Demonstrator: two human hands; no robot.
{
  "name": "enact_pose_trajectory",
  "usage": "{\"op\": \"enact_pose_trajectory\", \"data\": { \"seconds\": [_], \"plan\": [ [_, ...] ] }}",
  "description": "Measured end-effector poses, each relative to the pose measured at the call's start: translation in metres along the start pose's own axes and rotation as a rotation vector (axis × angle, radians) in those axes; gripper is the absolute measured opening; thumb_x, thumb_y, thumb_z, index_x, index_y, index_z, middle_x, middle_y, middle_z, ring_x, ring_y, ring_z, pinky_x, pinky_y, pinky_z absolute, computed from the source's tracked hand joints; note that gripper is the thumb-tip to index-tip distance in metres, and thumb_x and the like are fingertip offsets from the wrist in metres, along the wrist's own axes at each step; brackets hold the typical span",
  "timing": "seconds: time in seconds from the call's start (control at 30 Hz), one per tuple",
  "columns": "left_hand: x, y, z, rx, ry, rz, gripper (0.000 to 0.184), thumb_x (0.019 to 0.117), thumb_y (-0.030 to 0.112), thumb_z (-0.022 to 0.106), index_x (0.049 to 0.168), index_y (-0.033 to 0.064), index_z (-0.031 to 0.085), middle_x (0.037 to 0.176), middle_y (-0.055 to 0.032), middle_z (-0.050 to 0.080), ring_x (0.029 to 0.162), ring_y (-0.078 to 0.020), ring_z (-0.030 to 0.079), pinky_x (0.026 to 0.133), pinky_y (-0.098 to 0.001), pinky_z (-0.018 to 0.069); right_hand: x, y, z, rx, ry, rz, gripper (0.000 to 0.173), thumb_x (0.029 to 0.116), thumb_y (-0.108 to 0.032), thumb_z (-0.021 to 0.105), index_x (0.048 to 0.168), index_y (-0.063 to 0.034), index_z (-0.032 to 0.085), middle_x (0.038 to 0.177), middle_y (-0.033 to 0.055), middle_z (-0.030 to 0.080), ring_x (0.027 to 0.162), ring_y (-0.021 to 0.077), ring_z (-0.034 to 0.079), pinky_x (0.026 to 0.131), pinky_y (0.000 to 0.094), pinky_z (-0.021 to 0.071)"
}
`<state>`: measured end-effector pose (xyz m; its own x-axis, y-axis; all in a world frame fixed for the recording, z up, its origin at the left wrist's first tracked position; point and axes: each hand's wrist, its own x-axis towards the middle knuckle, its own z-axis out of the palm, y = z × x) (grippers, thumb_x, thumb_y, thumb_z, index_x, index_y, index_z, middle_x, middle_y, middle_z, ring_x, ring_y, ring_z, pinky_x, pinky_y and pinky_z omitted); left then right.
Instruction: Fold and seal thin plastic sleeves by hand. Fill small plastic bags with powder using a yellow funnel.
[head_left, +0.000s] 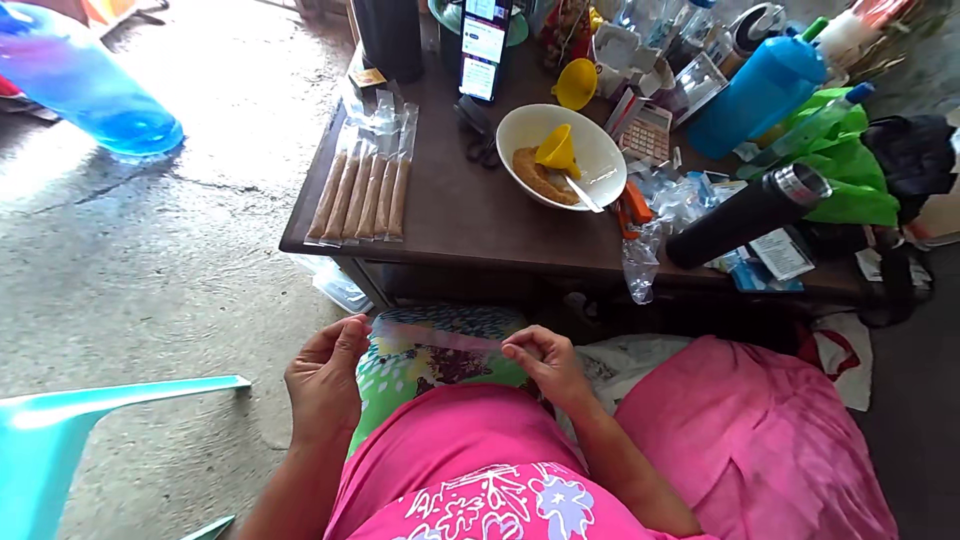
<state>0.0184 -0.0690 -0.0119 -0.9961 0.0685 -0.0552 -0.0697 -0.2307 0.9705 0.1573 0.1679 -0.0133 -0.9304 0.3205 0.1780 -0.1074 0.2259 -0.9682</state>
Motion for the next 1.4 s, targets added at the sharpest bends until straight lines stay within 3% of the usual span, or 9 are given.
{"op": "enact_pose_trajectory", "data": {
  "seconds": [0.43,0.47,0.57,0.63,0.73,0.87,1.0,1.17,1.4],
  "plan": [
    [0.0,-0.017,-0.005,0.1,0.063,-0.157,0.011,0.1034,0.008,0.056,0.099,0.0099,0.067,0.084,0.0079,0.071,0.07,0.0,0.065,0.066,-0.0161,0.0556,0.002,-0.018,-0.007,0.278,0.214,-0.027,0.006,0.0903,0.0,0.072,0.095,-0.0037,0.072,0.09,-0.0025,0.074,0.082,0.0021,0.068,0.079,0.0214,0.0584],
    [-0.001,-0.019,-0.004,0.14,0.09,-0.138,0.009,0.1024,0.01,0.058,0.109,0.0077,0.064,0.094,0.0053,0.071,0.078,-0.0009,0.067,0.07,-0.0175,0.0561,0.003,-0.017,-0.006,0.263,0.215,-0.032,0.006,0.0906,-0.001,0.072,0.095,-0.0038,0.072,0.089,-0.0026,0.074,0.081,0.0018,0.068,0.079,0.0213,0.0584],
    [-0.003,-0.023,-0.007,0.332,0.045,0.067,0.06,0.0989,0.017,0.06,0.148,-0.0079,0.035,0.145,-0.0194,0.047,0.121,-0.0136,0.056,0.097,-0.0271,0.0501,0.002,-0.016,-0.005,0.131,0.172,-0.066,0.009,0.0925,-0.005,0.071,0.099,0.0009,0.073,0.092,0.0007,0.073,0.082,0.0026,0.068,0.079,0.0217,0.0585],
    [-0.007,-0.021,-0.003,0.454,-0.062,0.271,0.068,0.0982,0.026,0.063,0.147,-0.0115,0.034,0.15,-0.0277,0.042,0.134,-0.0223,0.049,0.106,-0.0349,0.0449,0.002,-0.017,-0.004,0.009,0.105,-0.092,0.014,0.0949,-0.007,0.069,0.103,0.0036,0.074,0.095,0.0038,0.073,0.084,0.0029,0.068,0.081,0.0211,0.0588],
    [-0.019,-0.015,0.02,0.519,-0.267,0.541,0.065,0.0975,0.034,0.068,0.143,-0.0057,0.044,0.146,-0.0234,0.05,0.141,-0.0269,0.044,0.116,-0.046,0.036,0.003,-0.018,0.0,-0.082,0.014,-0.123,0.016,0.0961,-0.008,0.068,0.104,0.0044,0.074,0.098,0.0071,0.074,0.086,0.0045,0.069,0.082,0.021,0.0585],
    [-0.026,-0.009,0.046,0.461,-0.644,0.589,0.051,0.0971,0.04,0.067,0.14,0.0138,0.056,0.139,-0.0081,0.057,0.135,-0.0186,0.05,0.111,-0.0425,0.0437,0.002,-0.019,0.005,-0.172,-0.071,-0.191,0.017,0.0973,-0.01,0.067,0.102,0.0041,0.075,0.096,0.0102,0.074,0.086,0.0082,0.069,0.082,0.0224,0.0581],
    [-0.025,-0.025,0.058,0.273,-1.012,0.42,0.047,0.0978,0.031,0.069,0.134,0.0021,0.059,0.128,-0.009,0.065,0.118,-0.0121,0.063,0.102,-0.0325,0.0537,-0.002,-0.021,0.006,-0.237,-0.071,-0.251,0.016,0.0952,-0.012,0.071,0.096,0.0035,0.074,0.088,0.0112,0.071,0.082,0.0107,0.068,0.078,0.0234,0.0574],
    [-0.027,-0.034,0.052,0.254,-0.917,0.331,0.019,0.0978,0.019,0.069,0.112,0.0067,0.072,0.097,0.0026,0.069,0.085,-0.0011,0.065,0.077,-0.0183,0.0565,-0.004,-0.015,0.001,-0.239,-0.061,-0.267,0.021,0.1003,-0.016,0.065,0.099,0.0027,0.075,0.088,0.0105,0.071,0.08,0.0107,0.066,0.076,0.0241,0.0557],
    [-0.03,-0.035,0.048,0.312,-0.825,0.275,0.021,0.1007,0.02,0.062,0.106,0.0054,0.075,0.093,0.0043,0.069,0.078,0.0039,0.062,0.068,-0.0113,0.0514,-0.004,-0.01,-0.043,-0.597,0.315,-0.261,0.019,0.0977,-0.018,0.067,0.105,-0.0043,0.077,0.103,0.0074,0.074,0.097,0.0163,0.07,0.086,0.0346,0.0592]
  ]
}}
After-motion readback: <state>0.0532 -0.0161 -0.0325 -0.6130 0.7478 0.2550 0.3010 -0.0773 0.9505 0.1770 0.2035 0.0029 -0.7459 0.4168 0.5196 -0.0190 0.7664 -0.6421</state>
